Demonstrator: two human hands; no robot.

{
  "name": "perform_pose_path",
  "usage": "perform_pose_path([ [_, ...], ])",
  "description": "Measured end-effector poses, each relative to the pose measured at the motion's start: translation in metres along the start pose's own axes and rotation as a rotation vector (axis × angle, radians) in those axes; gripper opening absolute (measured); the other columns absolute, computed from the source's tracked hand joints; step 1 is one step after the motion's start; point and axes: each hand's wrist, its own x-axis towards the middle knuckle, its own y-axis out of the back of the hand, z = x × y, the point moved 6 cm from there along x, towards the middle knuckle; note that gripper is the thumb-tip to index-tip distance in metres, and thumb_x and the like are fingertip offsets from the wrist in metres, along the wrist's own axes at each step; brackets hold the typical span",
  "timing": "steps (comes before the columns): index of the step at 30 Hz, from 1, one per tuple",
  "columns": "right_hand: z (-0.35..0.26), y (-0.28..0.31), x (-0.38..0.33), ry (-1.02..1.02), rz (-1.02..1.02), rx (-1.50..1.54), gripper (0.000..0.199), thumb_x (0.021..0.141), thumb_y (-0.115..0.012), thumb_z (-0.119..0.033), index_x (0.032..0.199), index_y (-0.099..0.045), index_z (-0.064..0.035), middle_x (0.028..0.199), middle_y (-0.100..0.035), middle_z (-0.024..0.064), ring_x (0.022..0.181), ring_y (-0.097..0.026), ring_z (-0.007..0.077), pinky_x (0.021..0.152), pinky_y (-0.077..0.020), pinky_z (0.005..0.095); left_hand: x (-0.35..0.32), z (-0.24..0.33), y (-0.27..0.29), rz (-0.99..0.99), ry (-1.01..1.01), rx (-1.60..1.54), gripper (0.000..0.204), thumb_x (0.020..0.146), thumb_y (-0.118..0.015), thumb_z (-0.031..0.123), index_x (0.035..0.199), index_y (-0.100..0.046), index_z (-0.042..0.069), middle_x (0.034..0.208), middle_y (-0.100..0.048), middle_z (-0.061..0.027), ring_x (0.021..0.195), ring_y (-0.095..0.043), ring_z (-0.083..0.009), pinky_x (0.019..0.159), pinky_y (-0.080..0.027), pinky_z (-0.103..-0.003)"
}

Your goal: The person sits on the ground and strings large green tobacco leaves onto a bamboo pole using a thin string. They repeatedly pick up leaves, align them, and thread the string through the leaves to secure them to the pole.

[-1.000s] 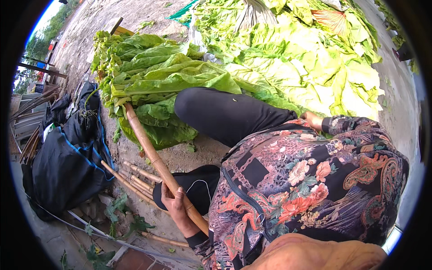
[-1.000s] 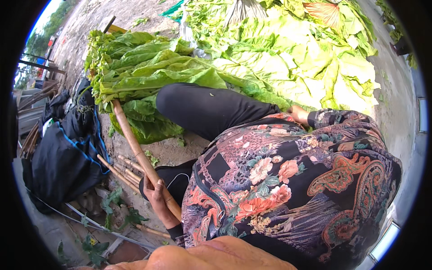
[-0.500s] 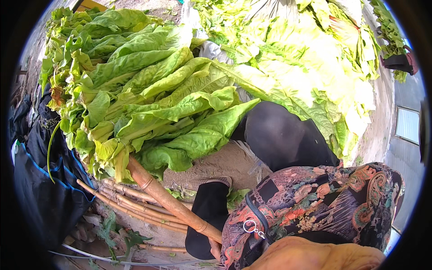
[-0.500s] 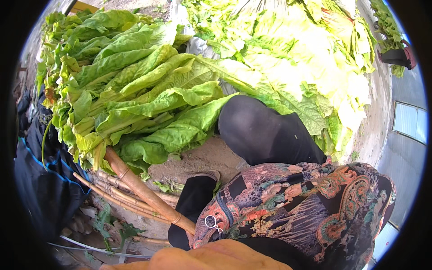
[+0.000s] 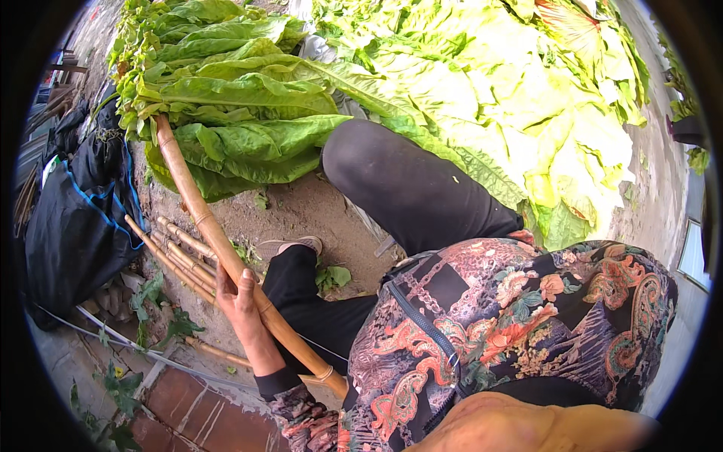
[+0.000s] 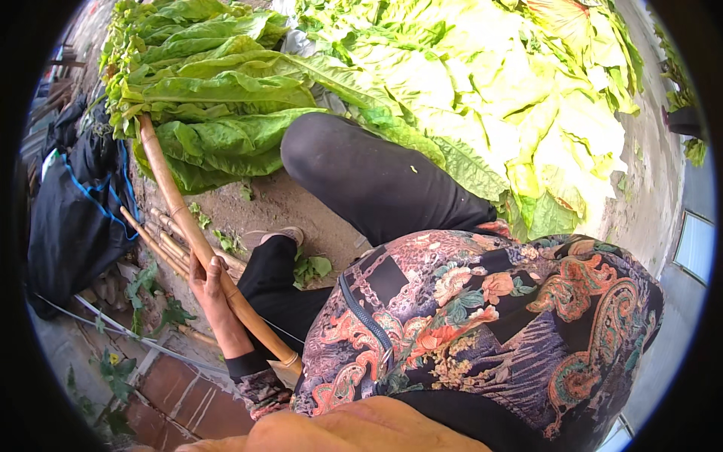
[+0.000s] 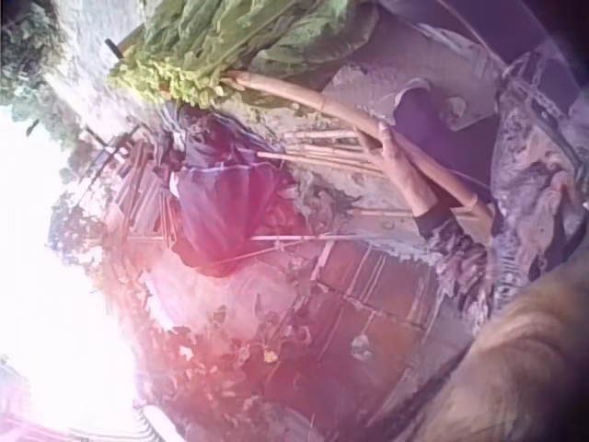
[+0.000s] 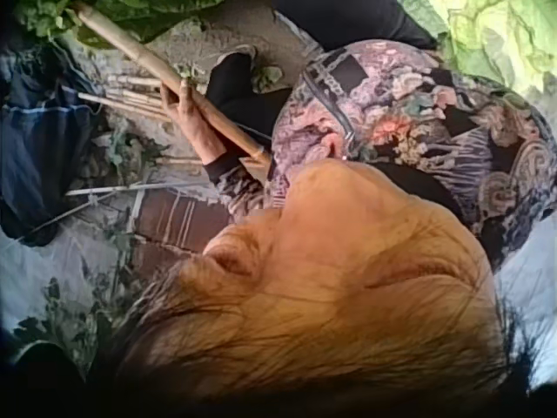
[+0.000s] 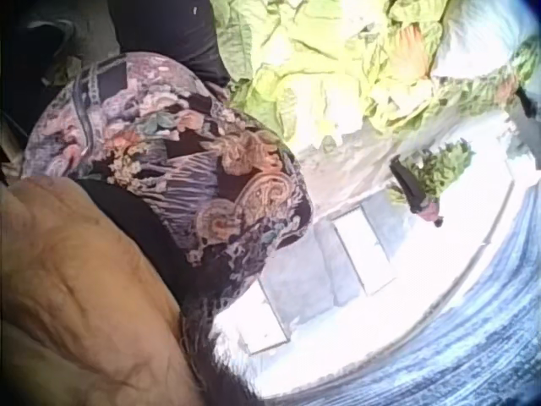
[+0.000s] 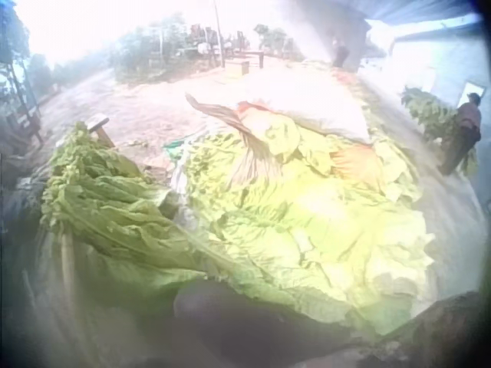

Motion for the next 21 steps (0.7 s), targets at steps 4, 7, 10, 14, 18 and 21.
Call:
perform_pose_path([
  [4,0.018,0.006,-0.019,-0.089,-0.184,-0.082,0.026,0.089,-0.055,-0.025,0.090,-0.063,0.0000,0.061,-0.062,0.0104,0.054,-0.062,0.0159,0.050,-0.0487,0.0288,0.049,-0.023,-0.002,-0.051,-0.080,-0.036,0.053,0.084,-0.064,0.006,0.131,-0.042,-0.007,0.088,-0.055,-0.0046,0.071,-0.053,-0.0109,0.064,-0.045,-0.022],
  [7,0.011,0.026,0.013,-0.147,-0.159,-0.044,0.027,0.090,-0.055,-0.025,0.090,-0.063,0.0001,0.059,-0.062,0.0097,0.052,-0.061,0.0152,0.048,-0.0489,0.0282,0.075,-0.051,-0.003,-0.031,-0.101,-0.077,0.052,0.085,-0.063,0.004,0.130,-0.042,-0.007,0.086,-0.056,-0.0045,0.071,-0.055,-0.0102,0.062,-0.046,-0.021],
  [10,-0.033,0.097,0.054,0.207,0.461,0.288,0.023,0.087,-0.058,-0.020,0.090,-0.061,0.0020,0.064,-0.062,0.0086,0.053,-0.059,0.0143,0.051,-0.0484,0.0283,0.055,-0.045,-0.002,-0.010,-0.065,-0.015,0.051,0.085,-0.063,0.006,0.129,-0.042,-0.008,0.088,-0.057,-0.0046,0.073,-0.055,-0.0102,0.066,-0.046,-0.022],
  [14,-0.119,0.164,0.121,0.381,0.903,0.191,0.027,0.083,-0.061,-0.027,0.103,-0.064,-0.0094,0.081,-0.068,0.0092,0.078,-0.065,0.0241,0.072,-0.0498,0.0348,0.053,0.012,-0.023,-0.021,-0.228,1.304,0.031,0.086,-0.066,0.016,0.110,-0.060,-0.003,0.069,-0.060,-0.0088,0.059,-0.053,-0.0123,0.060,-0.045,-0.026],
  [18,-0.229,0.191,0.196,0.534,1.112,0.035,0.034,0.083,-0.059,-0.026,0.115,-0.057,-0.0137,0.090,-0.068,0.0122,0.086,-0.064,0.0322,0.076,-0.0509,0.0401,0.013,0.085,-0.030,0.080,-0.340,0.769,0.014,0.088,-0.060,0.006,0.097,-0.064,-0.003,0.068,-0.063,-0.0142,0.052,-0.053,-0.0149,0.051,-0.042,-0.025],
  [21,-0.296,0.207,0.223,0.624,1.168,0.025,0.041,0.082,-0.058,-0.022,0.120,-0.053,-0.0071,0.118,-0.057,0.0176,0.105,-0.057,0.0335,0.087,-0.0473,0.0397,0.032,0.099,-0.061,-0.124,-0.412,0.586,0.011,0.087,-0.059,0.001,0.095,-0.064,-0.003,0.069,-0.062,-0.0155,0.051,-0.053,-0.0144,0.050,-0.041,-0.024],
])
